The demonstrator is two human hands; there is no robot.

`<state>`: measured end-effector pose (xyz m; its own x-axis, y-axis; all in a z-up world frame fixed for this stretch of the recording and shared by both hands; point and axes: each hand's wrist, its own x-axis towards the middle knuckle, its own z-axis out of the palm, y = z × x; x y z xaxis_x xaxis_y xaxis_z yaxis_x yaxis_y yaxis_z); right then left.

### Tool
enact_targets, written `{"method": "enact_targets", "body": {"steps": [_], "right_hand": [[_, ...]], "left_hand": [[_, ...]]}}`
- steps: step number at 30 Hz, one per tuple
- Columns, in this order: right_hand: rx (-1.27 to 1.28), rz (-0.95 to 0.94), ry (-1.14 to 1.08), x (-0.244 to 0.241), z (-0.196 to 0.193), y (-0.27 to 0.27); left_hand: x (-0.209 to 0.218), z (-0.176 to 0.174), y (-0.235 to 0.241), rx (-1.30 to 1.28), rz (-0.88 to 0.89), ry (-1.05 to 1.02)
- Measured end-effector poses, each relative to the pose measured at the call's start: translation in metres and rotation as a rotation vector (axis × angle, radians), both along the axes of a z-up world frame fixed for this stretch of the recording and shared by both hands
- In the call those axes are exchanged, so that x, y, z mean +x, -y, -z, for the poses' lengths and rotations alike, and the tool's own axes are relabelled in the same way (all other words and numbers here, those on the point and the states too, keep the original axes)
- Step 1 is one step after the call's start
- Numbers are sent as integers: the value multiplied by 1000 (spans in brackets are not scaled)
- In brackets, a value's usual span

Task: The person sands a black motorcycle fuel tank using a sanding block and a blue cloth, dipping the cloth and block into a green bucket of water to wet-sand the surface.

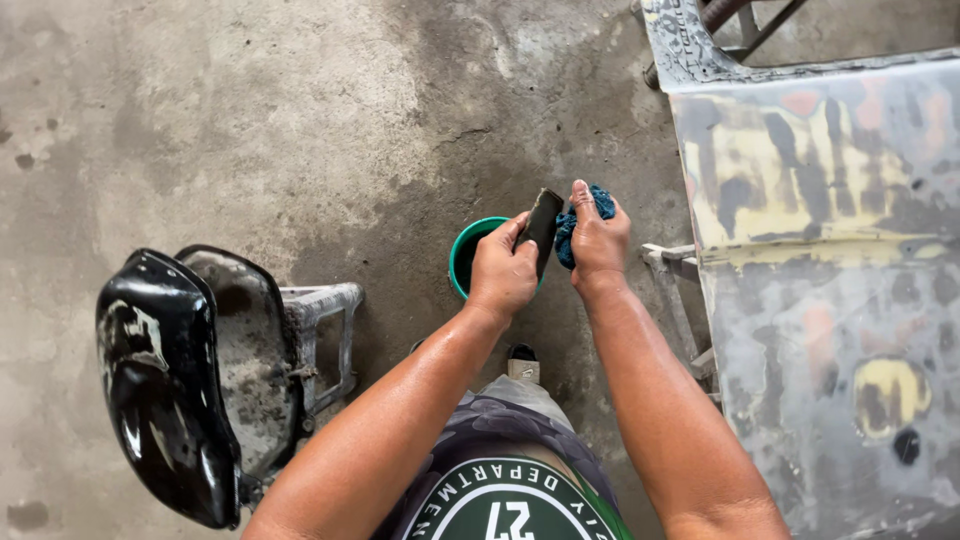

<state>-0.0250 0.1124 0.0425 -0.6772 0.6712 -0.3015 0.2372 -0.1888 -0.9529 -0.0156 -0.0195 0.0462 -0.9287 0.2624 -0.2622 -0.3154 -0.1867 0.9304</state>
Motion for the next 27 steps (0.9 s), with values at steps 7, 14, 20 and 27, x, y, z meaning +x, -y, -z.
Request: {"method": "enact_targets", "body": {"steps": [7,14,20,27], "right_hand": [[-111,68,16,14,21,33],[-170,62,93,12,17,28],[-135,-72,116,-4,17,24],[95,-240,189,-2,40,-2]], "left_hand": [[20,-13,6,-275,11,-50],[20,-8,48,-146,-91,-90],[24,-19,86,-2,-190,-63],[69,-28,92,-80,-257,-15]]}}
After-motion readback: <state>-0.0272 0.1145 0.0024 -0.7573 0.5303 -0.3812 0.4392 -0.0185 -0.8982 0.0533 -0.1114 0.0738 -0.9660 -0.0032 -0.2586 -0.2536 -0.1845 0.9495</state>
